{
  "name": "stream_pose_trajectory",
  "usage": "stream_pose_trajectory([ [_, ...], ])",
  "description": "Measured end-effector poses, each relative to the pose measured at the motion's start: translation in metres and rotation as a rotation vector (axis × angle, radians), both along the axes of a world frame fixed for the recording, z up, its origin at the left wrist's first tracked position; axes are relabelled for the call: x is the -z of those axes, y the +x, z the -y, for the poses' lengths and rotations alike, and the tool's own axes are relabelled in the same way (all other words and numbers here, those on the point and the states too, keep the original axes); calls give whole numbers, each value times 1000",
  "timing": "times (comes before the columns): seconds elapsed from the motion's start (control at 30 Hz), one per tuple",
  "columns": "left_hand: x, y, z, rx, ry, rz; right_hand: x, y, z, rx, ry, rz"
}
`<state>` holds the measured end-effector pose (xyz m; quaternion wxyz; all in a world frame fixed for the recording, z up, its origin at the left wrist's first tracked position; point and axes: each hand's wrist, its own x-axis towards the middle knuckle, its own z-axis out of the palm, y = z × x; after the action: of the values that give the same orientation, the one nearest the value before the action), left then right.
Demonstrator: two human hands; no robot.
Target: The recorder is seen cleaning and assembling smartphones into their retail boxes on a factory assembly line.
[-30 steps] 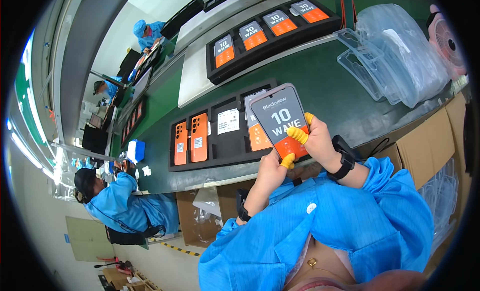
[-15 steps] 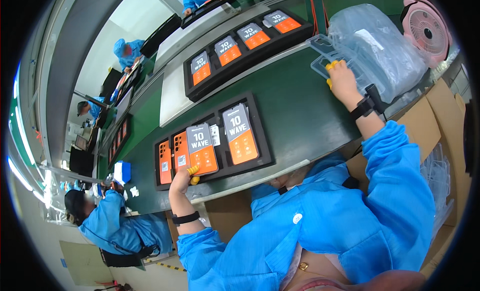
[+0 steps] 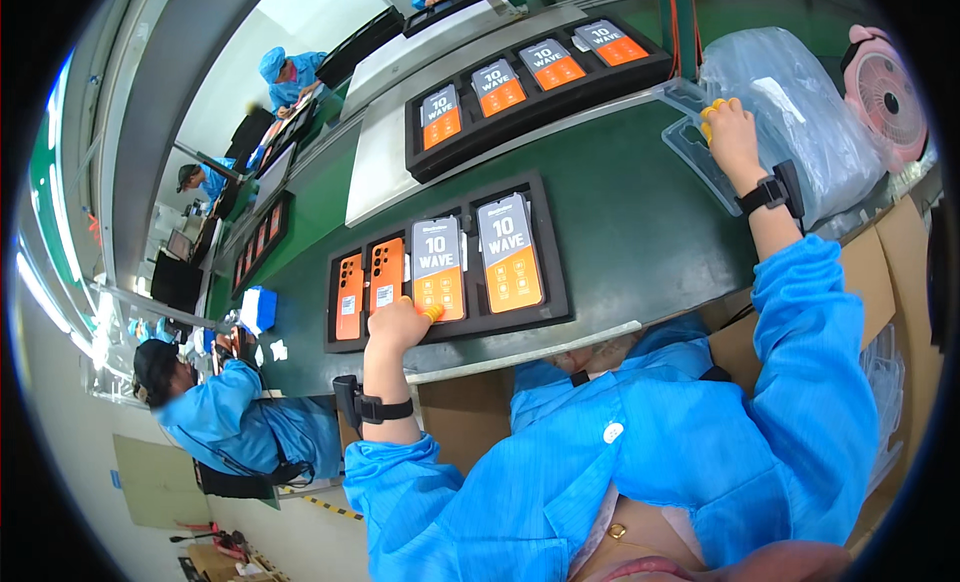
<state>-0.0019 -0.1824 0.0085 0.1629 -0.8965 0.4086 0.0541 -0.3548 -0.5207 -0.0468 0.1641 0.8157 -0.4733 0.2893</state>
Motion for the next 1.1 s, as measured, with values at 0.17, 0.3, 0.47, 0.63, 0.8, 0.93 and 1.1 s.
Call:
stream_pose_trajectory([
  [0.17,15,14,-6,46,-388,190,-26,7,-51,-234,-171,237],
  [0.3,25,42,-11,-19,-616,58,7,13,-110,-736,208,53],
  [0.47,70,124,-48,-135,-362,256,3,0,-119,-907,623,195],
  [0.63,58,114,-30,-319,-429,140,25,26,-99,-660,298,202],
  [0.8,56,98,-18,-157,-396,341,35,30,-102,-674,360,240],
  [0.93,76,113,-23,-220,-322,311,34,32,-101,-817,413,206],
  [1.1,61,113,-15,-207,-363,160,30,25,-104,-909,473,229],
])
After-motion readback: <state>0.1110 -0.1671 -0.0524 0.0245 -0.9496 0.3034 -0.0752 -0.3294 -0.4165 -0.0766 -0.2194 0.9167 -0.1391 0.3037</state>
